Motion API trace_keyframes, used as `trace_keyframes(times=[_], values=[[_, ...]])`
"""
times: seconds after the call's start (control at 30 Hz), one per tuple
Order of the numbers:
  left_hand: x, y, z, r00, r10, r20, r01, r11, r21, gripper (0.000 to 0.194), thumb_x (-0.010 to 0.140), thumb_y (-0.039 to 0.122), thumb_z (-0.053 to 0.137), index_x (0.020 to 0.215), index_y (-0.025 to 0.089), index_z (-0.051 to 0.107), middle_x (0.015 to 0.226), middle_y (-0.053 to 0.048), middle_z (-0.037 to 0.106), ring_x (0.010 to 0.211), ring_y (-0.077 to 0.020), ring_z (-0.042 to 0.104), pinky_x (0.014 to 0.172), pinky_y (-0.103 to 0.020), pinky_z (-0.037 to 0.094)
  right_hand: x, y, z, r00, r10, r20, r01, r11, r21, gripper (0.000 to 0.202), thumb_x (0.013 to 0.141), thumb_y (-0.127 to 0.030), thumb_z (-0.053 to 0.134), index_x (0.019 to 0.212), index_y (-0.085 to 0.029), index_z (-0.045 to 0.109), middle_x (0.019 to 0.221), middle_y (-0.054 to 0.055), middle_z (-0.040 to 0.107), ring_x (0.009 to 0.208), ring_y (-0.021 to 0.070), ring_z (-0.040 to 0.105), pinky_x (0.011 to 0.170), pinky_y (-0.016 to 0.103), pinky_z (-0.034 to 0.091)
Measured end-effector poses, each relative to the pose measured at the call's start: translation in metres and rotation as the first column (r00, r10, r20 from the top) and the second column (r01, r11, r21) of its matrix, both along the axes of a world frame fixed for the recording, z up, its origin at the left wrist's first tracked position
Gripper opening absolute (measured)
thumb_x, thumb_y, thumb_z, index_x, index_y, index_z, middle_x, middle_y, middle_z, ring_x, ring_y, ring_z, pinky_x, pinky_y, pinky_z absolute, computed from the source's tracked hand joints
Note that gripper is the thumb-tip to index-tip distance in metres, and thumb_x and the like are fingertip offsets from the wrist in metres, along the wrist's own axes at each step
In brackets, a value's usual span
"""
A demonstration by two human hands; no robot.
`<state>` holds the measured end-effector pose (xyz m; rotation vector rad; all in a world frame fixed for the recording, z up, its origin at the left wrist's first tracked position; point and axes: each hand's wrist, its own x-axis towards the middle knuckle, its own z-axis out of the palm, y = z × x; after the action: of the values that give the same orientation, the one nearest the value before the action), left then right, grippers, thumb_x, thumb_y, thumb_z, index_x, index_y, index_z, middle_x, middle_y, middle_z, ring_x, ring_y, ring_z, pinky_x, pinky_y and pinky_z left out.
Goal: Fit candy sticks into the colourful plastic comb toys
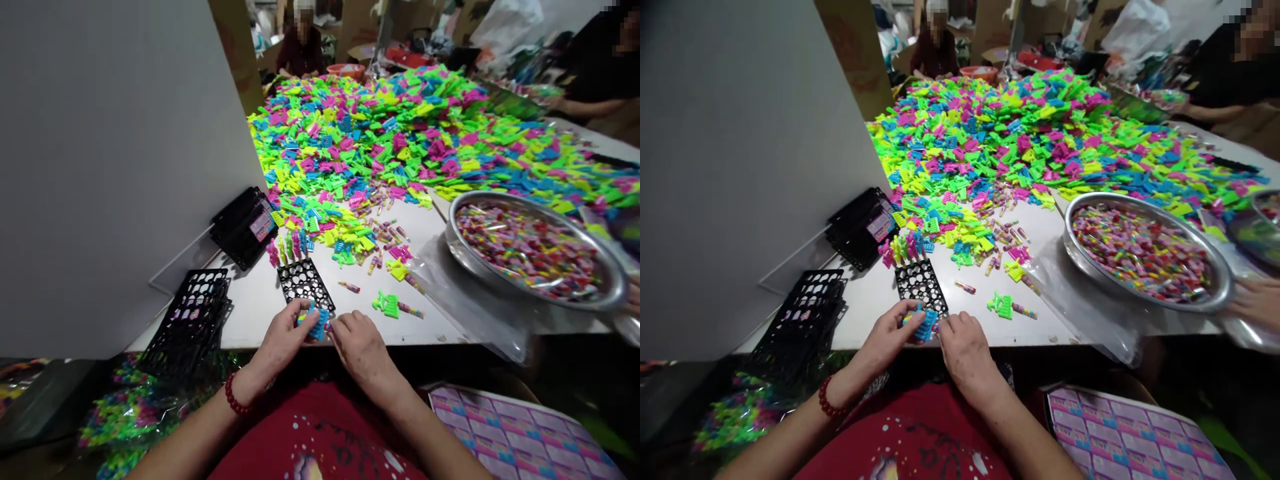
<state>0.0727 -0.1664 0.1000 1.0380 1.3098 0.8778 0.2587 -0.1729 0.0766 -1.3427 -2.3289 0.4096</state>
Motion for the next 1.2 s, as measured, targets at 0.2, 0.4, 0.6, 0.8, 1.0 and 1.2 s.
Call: trace_keyframes(times=[0.2,0.4,0.6,0.8,1.0,1.2], values=[[-0.042,0.014,-0.036,0.829,0.239,-0.505,0.054,0.866,0.497,0.027,0.095,0.032,0.048,0.111,0.017,0.063,0.111,-0.011,0.068,0.106,-0.0248,0.063,0.100,-0.045,0.051,-0.021,0.044,-0.014,0.957,-0.091,-0.276,0.035,0.979,-0.202,0.016,0.097,-0.022,0.042,0.098,-0.018,0.057,0.082,0.006,0.065,0.072,0.0213,0.060,0.066,0.031,0.042],[-0.047,0.022,-0.069,0.666,0.193,-0.720,0.364,0.758,0.541,0.029,0.098,0.021,0.044,0.121,0.016,0.061,0.131,-0.013,0.060,0.127,-0.0250,0.054,0.110,-0.045,0.047,-0.073,0.089,-0.015,0.820,-0.178,-0.545,-0.028,0.937,-0.348,0.021,0.092,-0.037,0.053,0.097,-0.019,0.062,0.087,0.006,0.070,0.080,0.0216,0.066,0.078,0.034,0.050],[-0.041,0.022,-0.073,0.692,0.191,-0.696,0.381,0.721,0.578,0.037,0.096,0.013,0.042,0.130,0.014,0.055,0.136,-0.015,0.055,0.134,-0.0251,0.048,0.115,-0.045,0.044,-0.105,0.105,-0.035,0.858,-0.138,-0.494,-0.034,0.946,-0.323,0.019,0.092,-0.033,0.055,0.100,-0.020,0.067,0.095,0.008,0.073,0.090,0.0228,0.069,0.087,0.036,0.051],[-0.043,0.022,-0.076,0.709,0.191,-0.679,0.369,0.721,0.587,0.040,0.090,0.005,0.045,0.127,0.013,0.058,0.128,-0.015,0.058,0.129,-0.0259,0.051,0.114,-0.046,0.044,-0.113,0.108,-0.049,0.949,-0.009,-0.314,-0.050,0.982,-0.181,0.021,0.096,-0.024,0.046,0.100,-0.019,0.066,0.098,0.010,0.072,0.090,0.0227,0.067,0.083,0.033,0.050],[-0.044,0.021,-0.078,0.715,0.201,-0.670,0.354,0.722,0.594,0.036,0.086,0.002,0.047,0.117,0.011,0.063,0.121,-0.015,0.060,0.121,-0.0259,0.055,0.111,-0.043,0.048,-0.118,0.108,-0.046,0.999,-0.005,-0.053,0.000,0.995,-0.096,0.020,0.092,-0.014,0.042,0.094,-0.017,0.062,0.085,0.010,0.068,0.076,0.0226,0.061,0.072,0.031,0.045],[-0.044,0.021,-0.080,0.719,0.204,-0.664,0.347,0.723,0.597,0.040,0.085,0.001,0.046,0.120,0.013,0.061,0.126,-0.015,0.059,0.127,-0.0267,0.052,0.113,-0.046,0.046,-0.124,0.113,-0.042,0.999,-0.027,0.026,0.030,0.994,-0.108,0.018,0.090,-0.010,0.044,0.091,-0.016,0.060,0.085,0.011,0.066,0.075,0.0218,0.061,0.069,0.029,0.042]])
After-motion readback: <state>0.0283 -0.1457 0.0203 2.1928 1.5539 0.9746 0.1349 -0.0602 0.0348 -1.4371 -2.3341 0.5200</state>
